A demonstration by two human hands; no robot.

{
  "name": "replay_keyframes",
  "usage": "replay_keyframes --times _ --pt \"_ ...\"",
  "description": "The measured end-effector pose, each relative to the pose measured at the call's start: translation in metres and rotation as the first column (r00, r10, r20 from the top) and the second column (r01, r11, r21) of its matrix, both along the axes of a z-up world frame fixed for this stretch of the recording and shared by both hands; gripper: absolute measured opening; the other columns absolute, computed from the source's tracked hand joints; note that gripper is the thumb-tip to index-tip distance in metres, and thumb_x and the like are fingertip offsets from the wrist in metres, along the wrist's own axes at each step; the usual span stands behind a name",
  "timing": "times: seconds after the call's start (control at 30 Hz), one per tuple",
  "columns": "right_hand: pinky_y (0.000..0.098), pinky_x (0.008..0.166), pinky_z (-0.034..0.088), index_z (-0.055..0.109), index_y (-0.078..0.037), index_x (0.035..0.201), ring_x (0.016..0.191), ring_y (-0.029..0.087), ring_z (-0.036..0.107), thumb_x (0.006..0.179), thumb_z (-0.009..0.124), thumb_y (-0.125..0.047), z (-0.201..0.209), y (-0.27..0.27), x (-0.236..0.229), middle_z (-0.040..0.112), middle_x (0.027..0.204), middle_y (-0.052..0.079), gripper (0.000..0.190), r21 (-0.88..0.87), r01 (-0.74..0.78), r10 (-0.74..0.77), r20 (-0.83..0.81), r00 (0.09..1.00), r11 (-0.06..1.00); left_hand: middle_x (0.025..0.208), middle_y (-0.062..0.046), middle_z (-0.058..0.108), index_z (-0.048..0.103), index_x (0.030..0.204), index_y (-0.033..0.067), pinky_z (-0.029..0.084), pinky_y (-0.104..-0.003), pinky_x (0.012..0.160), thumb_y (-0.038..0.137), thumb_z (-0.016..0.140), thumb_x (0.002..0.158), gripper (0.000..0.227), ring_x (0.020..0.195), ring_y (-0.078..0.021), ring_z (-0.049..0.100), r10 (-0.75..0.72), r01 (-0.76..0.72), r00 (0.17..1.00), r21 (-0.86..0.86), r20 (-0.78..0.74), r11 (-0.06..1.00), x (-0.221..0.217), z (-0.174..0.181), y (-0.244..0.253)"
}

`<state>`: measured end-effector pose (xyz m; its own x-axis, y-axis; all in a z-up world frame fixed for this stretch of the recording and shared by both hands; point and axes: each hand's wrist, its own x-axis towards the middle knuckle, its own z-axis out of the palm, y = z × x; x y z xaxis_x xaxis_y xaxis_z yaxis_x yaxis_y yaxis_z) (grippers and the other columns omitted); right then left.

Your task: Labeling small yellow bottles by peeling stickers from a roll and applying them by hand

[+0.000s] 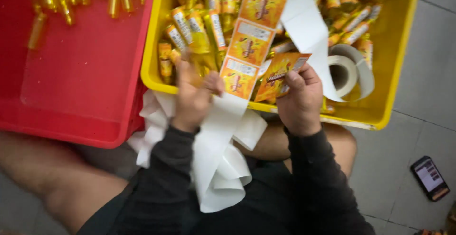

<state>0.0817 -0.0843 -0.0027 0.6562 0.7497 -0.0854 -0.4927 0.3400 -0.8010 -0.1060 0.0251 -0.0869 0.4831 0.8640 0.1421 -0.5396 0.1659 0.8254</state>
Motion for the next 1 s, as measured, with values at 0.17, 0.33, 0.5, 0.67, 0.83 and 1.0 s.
replay_keyframes --times 0.17,0.33,0.5,0.67,0.83,1.0 --pt "0.0351 0.069 0.063 0.058 -0.005 0.092 0.08 0.026 0.076 0.093 0.073 -0.009 -0.04 -0.008 0.026 0.074 0.088 0.015 0.016 0.011 0.018 -0.019 0.026 0.999 1.0 0.127 -0.011 0.061 0.037 0.148 0.0115 0.065 -0.031 0.077 0.01 0.057 0.107 0.045 0.085 -0.0191 0.072 -0.14 0.14 0.989 -0.017 0.041 0.99 0.056 0.027 -0.028" --pt "0.0364 0.073 0.063 0.059 -0.005 0.093 0.084 0.026 0.076 0.09 0.076 -0.01 -0.051 -0.001 0.036 0.073 0.09 0.015 0.017 0.057 -0.004 -0.002 0.103 0.995 0.998 0.126 -0.016 0.066 0.028 0.155 0.0085 0.062 -0.033 0.096 0.014 0.05 0.111 0.05 0.106 -0.0214 0.073 -0.232 0.233 0.972 -0.053 0.029 0.971 0.076 0.015 -0.02" --pt "0.0336 0.074 0.062 0.062 -0.008 0.094 0.084 0.021 0.074 0.088 0.08 -0.015 -0.074 0.01 0.043 0.073 0.091 0.011 0.021 -0.007 -0.053 0.053 0.241 0.969 0.999 0.122 -0.016 0.062 0.038 0.15 0.0063 0.061 -0.037 0.087 0.02 0.05 0.11 0.044 0.1 -0.024 0.069 -0.216 0.214 0.976 -0.053 -0.035 0.976 0.071 -0.019 -0.014" --pt "0.0322 0.076 0.061 0.062 -0.006 0.094 0.086 0.02 0.073 0.09 0.079 -0.014 -0.085 0.008 0.044 0.073 0.09 0.011 0.019 -0.05 -0.057 0.07 0.291 0.954 0.997 0.144 -0.016 0.058 0.039 0.155 0.0025 0.045 -0.048 0.116 0.02 0.054 0.111 0.049 0.132 -0.0256 0.058 -0.184 0.198 0.974 0.102 -0.132 0.975 0.068 -0.003 -0.018" --pt "0.0303 0.075 0.059 0.063 -0.005 0.093 0.085 0.018 0.072 0.091 0.079 -0.016 -0.077 0.006 0.038 0.071 0.088 0.011 0.019 -0.075 -0.055 0.079 0.365 0.928 0.996 0.142 -0.015 0.059 0.034 0.158 0.0066 0.044 -0.049 0.119 0.017 0.053 0.114 0.05 0.134 -0.0266 0.057 -0.222 0.223 0.974 0.023 -0.037 0.974 0.068 0.006 -0.018" --pt "0.0308 0.075 0.058 0.063 -0.002 0.092 0.085 0.018 0.071 0.09 0.08 -0.012 -0.075 0.006 0.038 0.071 0.085 0.012 0.019 -0.082 -0.035 0.068 0.439 0.896 0.996 0.148 -0.016 0.057 0.04 0.156 0.003 0.039 -0.049 0.123 0.017 0.047 0.116 0.044 0.141 -0.0241 0.051 -0.22 0.22 0.975 -0.007 0.036 0.975 0.067 -0.005 -0.014"
